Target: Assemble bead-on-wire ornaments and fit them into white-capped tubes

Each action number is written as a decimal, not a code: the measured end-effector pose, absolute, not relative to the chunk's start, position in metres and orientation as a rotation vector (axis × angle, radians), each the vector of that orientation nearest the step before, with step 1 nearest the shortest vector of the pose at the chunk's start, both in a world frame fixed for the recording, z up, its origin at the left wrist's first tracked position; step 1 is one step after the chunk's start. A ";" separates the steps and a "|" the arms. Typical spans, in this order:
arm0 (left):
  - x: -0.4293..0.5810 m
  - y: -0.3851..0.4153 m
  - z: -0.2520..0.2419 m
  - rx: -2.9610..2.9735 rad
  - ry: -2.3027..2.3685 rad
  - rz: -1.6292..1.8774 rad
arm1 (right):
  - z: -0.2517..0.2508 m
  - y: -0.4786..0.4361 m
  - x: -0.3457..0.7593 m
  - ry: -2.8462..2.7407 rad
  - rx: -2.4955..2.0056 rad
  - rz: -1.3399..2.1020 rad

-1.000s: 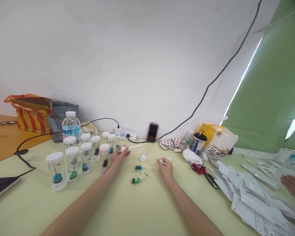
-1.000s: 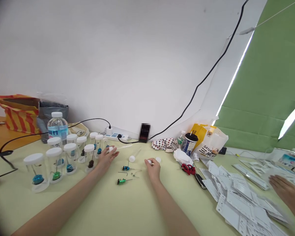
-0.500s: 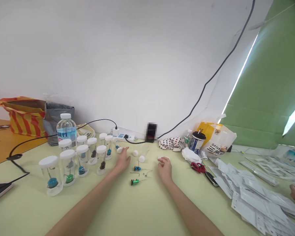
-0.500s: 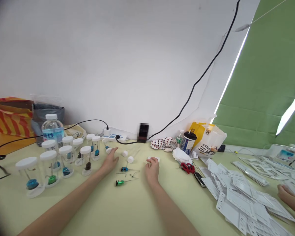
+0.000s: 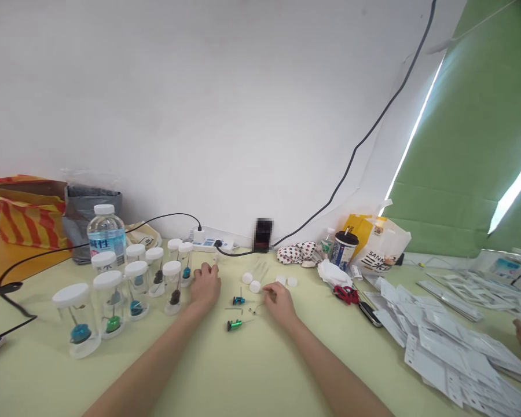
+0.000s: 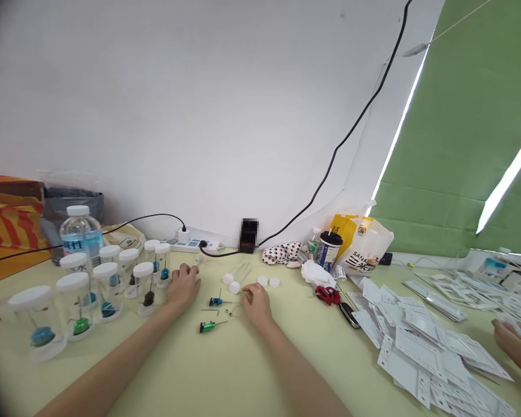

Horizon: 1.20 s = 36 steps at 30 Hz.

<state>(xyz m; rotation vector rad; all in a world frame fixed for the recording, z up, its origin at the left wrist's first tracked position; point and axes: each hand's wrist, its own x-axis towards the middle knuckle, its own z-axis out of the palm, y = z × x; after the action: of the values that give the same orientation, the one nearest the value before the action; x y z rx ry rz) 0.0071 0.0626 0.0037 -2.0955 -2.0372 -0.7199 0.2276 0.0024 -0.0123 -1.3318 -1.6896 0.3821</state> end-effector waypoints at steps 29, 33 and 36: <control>0.025 0.037 0.019 -3.011 -1.755 -2.322 | -0.005 0.002 0.232 -1.520 -1.127 0.772; 0.023 0.038 0.019 -3.057 -1.732 -2.334 | -0.005 0.003 0.233 -1.464 -1.106 0.804; 0.028 0.040 0.015 -3.041 -1.864 -2.317 | -0.004 0.003 0.234 -1.467 -1.111 0.812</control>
<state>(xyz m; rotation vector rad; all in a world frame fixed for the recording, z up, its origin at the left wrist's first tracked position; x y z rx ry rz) 0.0275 0.0401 0.0154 -3.0409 -1.8641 -2.3167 0.2336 0.0031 -0.0040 -1.1107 -1.4666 0.8119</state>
